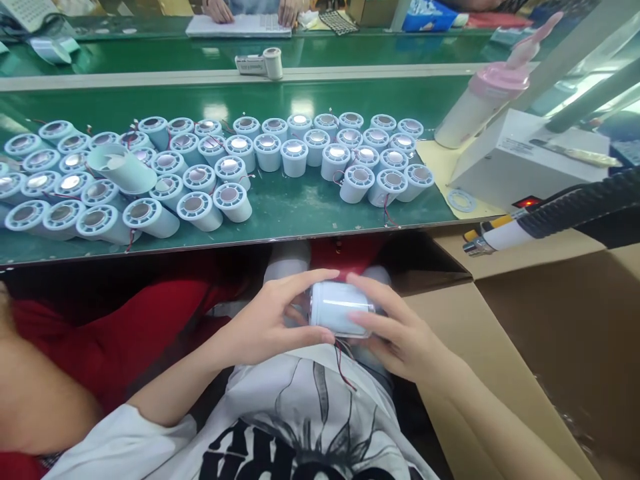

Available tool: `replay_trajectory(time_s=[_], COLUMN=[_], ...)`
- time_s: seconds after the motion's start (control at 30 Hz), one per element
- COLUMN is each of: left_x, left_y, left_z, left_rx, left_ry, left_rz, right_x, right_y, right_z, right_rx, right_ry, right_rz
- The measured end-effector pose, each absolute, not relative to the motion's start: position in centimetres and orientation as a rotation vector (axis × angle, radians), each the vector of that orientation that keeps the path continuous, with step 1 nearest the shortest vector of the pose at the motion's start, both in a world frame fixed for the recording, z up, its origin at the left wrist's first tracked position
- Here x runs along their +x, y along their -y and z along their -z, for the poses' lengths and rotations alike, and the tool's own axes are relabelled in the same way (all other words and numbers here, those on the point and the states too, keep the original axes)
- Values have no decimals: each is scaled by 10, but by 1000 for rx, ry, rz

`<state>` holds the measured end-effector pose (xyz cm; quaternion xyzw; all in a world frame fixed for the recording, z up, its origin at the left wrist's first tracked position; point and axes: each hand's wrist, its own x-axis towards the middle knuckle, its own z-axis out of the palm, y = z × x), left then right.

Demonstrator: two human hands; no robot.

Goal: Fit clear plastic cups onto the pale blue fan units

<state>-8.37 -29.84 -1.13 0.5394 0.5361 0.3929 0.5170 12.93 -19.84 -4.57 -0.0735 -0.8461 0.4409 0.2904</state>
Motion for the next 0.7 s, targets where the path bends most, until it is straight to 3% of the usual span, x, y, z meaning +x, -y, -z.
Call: replay_trajectory(time_s=[0.07,0.23,0.47,0.63,0.7], left_x=[-86,-92,-87,-86,-93], left_y=[297,294,293,287,268], left_z=[13,16,27,42,49], left_rx=[1365,1695,1583,1079,1069], left_ry=[-1271,-1156,-1159,-1094,-1134], left_rz=[-935,-940,-863,-780,-740], right_x=[129,130,133,129,142], right_y=[199,206,208,215,201], right_z=[44,36,41,58,63], right_rx=[-247,-513,-818,-833,-944], right_ry=[2249,1784,1758,1583,1739], right_rz=[-1209,-1973,-2091,-2274,-2116])
